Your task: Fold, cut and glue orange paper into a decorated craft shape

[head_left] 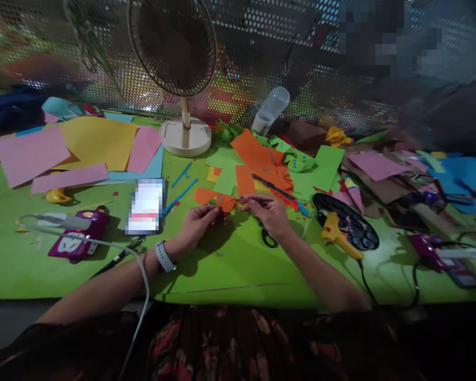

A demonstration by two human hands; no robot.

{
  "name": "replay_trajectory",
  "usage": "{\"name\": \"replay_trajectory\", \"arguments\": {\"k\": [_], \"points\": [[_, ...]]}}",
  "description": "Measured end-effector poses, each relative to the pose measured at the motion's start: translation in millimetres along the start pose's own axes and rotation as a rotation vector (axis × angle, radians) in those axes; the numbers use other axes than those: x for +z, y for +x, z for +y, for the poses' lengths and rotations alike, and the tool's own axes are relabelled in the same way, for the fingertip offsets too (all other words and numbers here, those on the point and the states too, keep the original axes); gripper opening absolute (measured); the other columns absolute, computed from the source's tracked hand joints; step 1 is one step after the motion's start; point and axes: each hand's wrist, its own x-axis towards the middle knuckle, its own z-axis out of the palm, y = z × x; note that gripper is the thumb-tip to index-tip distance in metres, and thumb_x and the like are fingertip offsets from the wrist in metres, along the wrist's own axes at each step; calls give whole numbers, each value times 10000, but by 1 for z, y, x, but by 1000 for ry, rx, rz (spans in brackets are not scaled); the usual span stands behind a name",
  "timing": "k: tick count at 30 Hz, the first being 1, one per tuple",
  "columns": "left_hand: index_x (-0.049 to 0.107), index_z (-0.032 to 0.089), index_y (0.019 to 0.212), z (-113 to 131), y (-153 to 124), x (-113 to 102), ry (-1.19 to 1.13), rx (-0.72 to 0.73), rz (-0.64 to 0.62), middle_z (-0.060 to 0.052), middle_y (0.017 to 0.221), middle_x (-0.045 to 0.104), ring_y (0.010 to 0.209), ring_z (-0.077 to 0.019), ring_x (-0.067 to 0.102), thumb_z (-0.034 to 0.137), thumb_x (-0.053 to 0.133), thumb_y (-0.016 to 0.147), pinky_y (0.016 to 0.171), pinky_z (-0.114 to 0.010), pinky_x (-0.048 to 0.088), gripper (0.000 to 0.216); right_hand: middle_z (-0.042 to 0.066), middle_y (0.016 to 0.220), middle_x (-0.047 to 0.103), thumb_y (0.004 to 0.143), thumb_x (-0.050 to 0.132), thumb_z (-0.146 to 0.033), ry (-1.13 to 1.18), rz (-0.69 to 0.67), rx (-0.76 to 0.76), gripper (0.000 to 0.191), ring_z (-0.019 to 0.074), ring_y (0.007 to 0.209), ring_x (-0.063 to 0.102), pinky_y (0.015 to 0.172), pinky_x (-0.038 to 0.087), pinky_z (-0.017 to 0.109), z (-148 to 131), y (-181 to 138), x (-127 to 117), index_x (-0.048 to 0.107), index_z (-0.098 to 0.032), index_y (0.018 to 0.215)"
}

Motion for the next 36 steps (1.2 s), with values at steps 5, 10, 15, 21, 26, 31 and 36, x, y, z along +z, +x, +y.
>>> {"name": "replay_trajectory", "arguments": {"k": [5,10,15,21,26,31,36], "points": [[743,170,893,0,-4,3,17,-3,-43,-46,803,757,681,-147,657,454,761,747,682,-274,505,320,39,935,775,771,761,-363,-12,18,-2,200,162,719,734,707,617,314,12,-20,4,756,-233,923],[741,161,854,3,-7,5,32,7,-51,-41,768,749,645,-136,640,440,766,740,656,-261,495,303,44,936,774,779,757,-351,-13,11,-20,202,160,714,737,717,616,308,12,-20,8,757,-223,935],[741,149,884,1,-6,5,28,-15,-52,-58,786,752,668,-157,659,469,763,735,666,-278,512,353,42,950,772,790,744,-358,-74,0,-42,207,173,743,741,743,625,327,13,-24,8,760,-239,959],[749,162,890,-1,-5,3,69,12,-76,-54,794,750,686,-163,660,465,740,760,686,-288,522,330,14,955,772,811,721,-352,-147,-62,-89,197,174,742,740,739,634,340,11,-26,8,758,-282,991],[750,178,882,-2,-4,3,26,1,-61,-44,788,745,679,-157,648,439,754,750,684,-287,516,292,18,961,772,808,729,-319,-138,-47,-110,189,168,745,738,732,628,328,7,-28,7,757,-281,991],[754,178,869,-2,-4,2,91,66,-63,-29,751,726,642,-129,602,415,719,798,635,-254,468,249,36,872,773,793,739,-372,-14,66,47,211,173,681,735,543,572,260,14,-26,6,739,-231,950],[752,167,884,-4,-4,0,71,78,-74,-26,753,730,655,-119,609,379,712,819,650,-241,462,225,38,907,774,806,732,-347,-46,45,-3,240,177,757,740,624,598,279,16,-28,8,736,-236,1020]]}}
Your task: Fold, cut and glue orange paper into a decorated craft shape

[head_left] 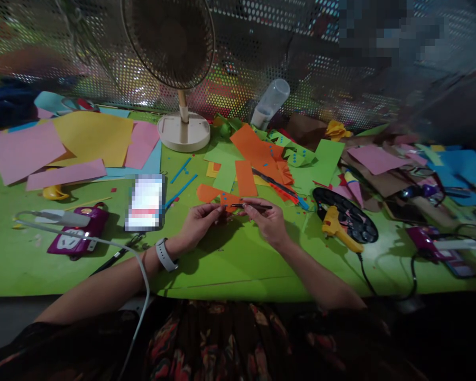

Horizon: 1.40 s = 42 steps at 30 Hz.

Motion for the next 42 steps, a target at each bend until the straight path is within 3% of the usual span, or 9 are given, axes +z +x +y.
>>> {"name": "replay_trajectory", "arguments": {"k": [4,9,16,27,35,42], "points": [[744,169,918,-1,0,1,-122,-59,-18,-43,822,753,723,-143,666,380,731,803,733,-275,506,241,20,990,767,844,697,-261,-159,-74,-270,192,172,889,727,806,608,333,-3,-3,-1,753,-296,1024],[747,172,903,-1,1,0,-122,-47,-27,-48,830,756,721,-147,673,388,736,795,736,-285,516,241,6,1008,766,856,682,-187,-222,-98,-470,269,163,921,719,813,601,325,-1,-1,-3,736,-324,1081],[748,172,915,0,0,-1,-92,-20,-50,-52,817,755,706,-143,667,367,711,826,699,-277,509,218,-2,1017,764,868,677,-188,-320,-105,-549,301,175,930,709,807,580,383,0,2,-5,715,-364,1110],[742,167,918,-2,0,-2,-136,-33,-67,-67,849,760,729,-157,684,364,712,825,762,-318,541,221,-10,922,771,867,684,-196,-380,-75,-606,293,165,814,701,708,551,353,1,2,-5,716,-370,1100],[746,167,924,-3,-1,-2,-135,-45,-88,-69,856,764,734,-152,689,364,712,826,756,-296,532,223,0,938,771,864,686,-198,-359,-57,-521,269,167,812,687,726,545,347,4,0,-6,730,-345,1084],[751,167,923,0,-2,0,-74,-43,-78,-59,831,760,714,-145,673,386,718,816,718,-273,517,247,31,1001,760,828,723,-307,-48,-34,-134,203,170,890,722,817,598,326,1,-3,-4,744,-260,1024]]}}
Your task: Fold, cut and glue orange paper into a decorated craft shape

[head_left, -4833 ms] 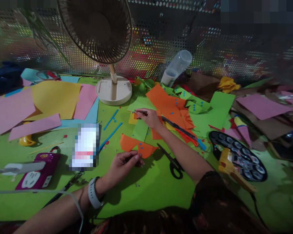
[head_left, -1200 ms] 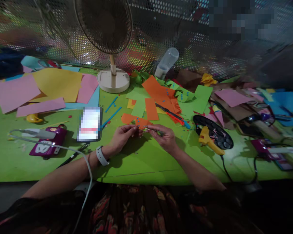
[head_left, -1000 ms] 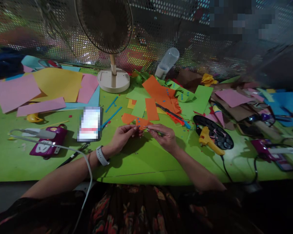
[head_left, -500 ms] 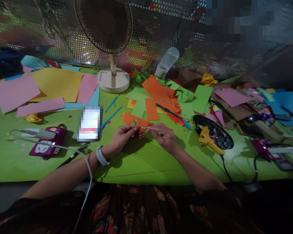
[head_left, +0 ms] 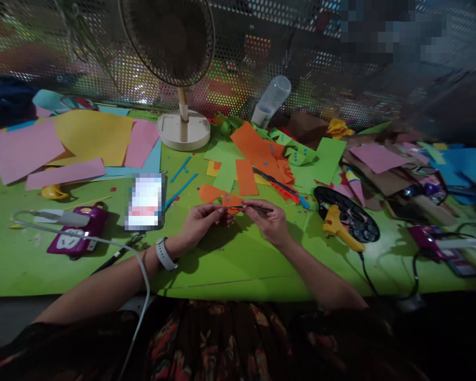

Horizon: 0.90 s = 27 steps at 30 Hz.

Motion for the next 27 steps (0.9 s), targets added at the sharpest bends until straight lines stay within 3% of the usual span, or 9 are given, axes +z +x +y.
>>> {"name": "replay_trajectory", "arguments": {"k": [5,9,27], "points": [[755,165,887,1,-1,2,56,-11,14,-64,819,756,693,-146,659,395,720,805,706,-283,520,247,27,932,762,788,759,-330,150,25,170,255,151,831,729,799,606,299,3,3,0,731,-226,1019],[750,157,900,1,-1,3,41,-34,9,-74,843,761,724,-154,674,392,722,804,751,-306,534,255,33,919,759,789,754,-334,151,6,198,268,137,809,724,773,609,278,7,5,-2,725,-210,1025],[733,164,891,-1,-2,3,-2,-76,-4,-54,820,763,722,-151,686,412,744,787,747,-293,535,270,44,935,742,853,684,-284,-241,47,-170,138,153,830,712,759,611,300,-6,0,-2,715,-212,967]]}}
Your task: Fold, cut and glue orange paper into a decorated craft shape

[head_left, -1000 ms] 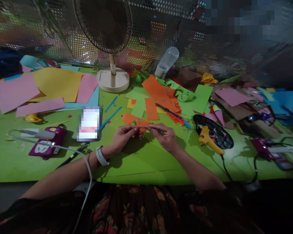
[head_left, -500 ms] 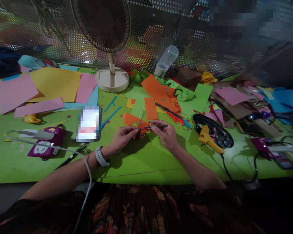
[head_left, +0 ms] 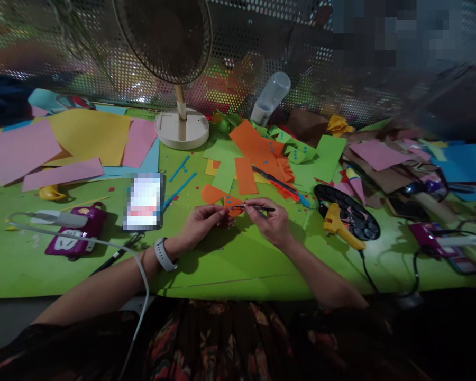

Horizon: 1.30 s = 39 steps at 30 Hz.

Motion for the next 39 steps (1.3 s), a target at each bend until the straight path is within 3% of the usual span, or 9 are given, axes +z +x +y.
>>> {"name": "replay_trajectory", "arguments": {"k": [9,17,39], "points": [[750,173,863,0,0,-3,207,57,-66,-50,776,745,694,-139,643,413,674,850,680,-255,480,253,43,805,723,866,648,-272,-240,-86,-179,95,185,795,671,722,593,351,-8,7,-10,729,-236,899],[747,163,858,5,0,-2,295,62,-110,-71,795,755,689,-154,650,410,645,865,674,-270,489,267,77,968,726,847,679,-333,-67,-177,-26,199,179,812,729,734,627,324,-4,8,-14,690,-201,995],[752,171,860,2,1,-5,320,76,-140,-70,785,749,673,-138,635,384,638,870,689,-274,495,242,50,867,718,871,650,-273,-153,-196,-138,117,159,804,682,695,627,295,-5,9,-15,716,-218,950]]}}
